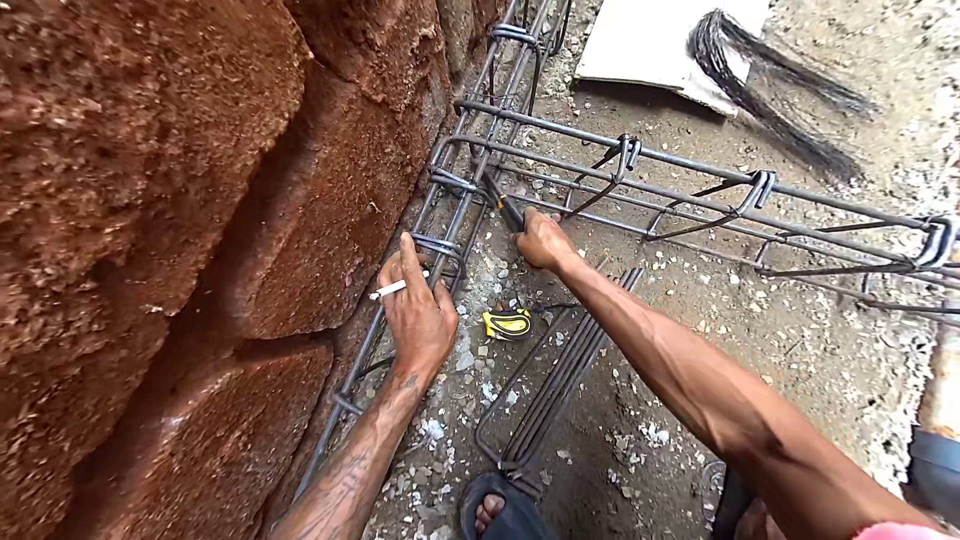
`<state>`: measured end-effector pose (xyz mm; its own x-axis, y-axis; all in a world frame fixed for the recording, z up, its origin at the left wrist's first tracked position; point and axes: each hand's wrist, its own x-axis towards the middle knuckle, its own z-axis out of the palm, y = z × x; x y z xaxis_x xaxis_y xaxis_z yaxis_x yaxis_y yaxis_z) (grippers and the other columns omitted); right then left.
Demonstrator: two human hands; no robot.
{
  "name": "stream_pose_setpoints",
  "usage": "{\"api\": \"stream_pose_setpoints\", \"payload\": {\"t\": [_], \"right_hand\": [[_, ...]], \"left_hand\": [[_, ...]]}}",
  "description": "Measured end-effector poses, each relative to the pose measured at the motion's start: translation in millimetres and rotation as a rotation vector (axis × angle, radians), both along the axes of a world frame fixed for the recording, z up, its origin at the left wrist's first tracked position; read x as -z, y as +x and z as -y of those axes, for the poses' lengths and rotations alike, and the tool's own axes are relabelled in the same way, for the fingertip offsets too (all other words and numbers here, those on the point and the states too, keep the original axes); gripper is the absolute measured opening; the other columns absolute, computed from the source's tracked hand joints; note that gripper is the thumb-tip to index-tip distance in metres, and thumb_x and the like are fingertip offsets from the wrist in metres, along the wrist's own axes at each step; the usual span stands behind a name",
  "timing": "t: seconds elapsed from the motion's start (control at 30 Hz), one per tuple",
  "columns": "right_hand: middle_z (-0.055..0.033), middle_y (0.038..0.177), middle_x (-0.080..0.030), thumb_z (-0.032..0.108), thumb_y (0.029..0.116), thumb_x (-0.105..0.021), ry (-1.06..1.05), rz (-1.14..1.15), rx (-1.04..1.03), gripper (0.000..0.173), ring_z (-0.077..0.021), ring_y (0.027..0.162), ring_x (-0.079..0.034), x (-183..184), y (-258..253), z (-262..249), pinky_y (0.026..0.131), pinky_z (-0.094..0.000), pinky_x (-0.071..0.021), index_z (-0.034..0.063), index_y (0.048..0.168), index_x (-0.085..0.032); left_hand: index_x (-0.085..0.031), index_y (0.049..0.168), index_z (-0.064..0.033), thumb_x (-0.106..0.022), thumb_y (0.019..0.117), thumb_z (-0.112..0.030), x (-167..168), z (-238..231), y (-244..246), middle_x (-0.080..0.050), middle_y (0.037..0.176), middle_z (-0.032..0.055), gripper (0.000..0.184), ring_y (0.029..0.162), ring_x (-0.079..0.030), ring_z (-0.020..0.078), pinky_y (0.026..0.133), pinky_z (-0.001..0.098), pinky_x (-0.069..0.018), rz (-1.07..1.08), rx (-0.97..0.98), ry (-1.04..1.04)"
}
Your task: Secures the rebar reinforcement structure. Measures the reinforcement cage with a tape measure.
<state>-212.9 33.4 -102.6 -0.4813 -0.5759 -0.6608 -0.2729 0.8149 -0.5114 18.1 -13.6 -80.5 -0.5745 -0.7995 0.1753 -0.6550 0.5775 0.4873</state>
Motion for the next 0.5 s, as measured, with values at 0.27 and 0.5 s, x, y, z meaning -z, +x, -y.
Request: {"api": "stream_pose_setpoints", "payload": {"t": [0.27,0.5], "right_hand": [[-0.0234,0.105,-0.068,0.021,0.1006,-0.06,-0.009,-0.009,0.004,0.035,-0.0367,0.086,-0.07,-4.0,-10.6,2.6,0.077,-0.0572,-0.0572,0.0017,0.129,-0.055],[-0.0174,0.094,-0.069,0.025,0.1026,-0.06,-0.027,0.015,-0.022,0.033,-0.029,0.073,-0.069,-0.4,-23.0,1.3,0.069,-0.0491,-0.0583,0.003,0.127,-0.055]], "left_hand": [[-0.026,0.16,-0.0008,-0.056,0.0933,-0.007,0.1,0.4,-1.2,-0.055,0.14,0.0227,0.073,0.131,-0.05,0.0414,0.109,0.0558,-0.0396,0.001,-0.005,0.002],[-0.027,0.16,-0.0005,-0.055,0.0923,-0.006,2.5,1.4,-1.2,-0.056,0.139,0.0221,0.073,0.131,-0.05,0.041,0.108,0.0548,-0.0404,-0.002,0.003,-0.03]]}}
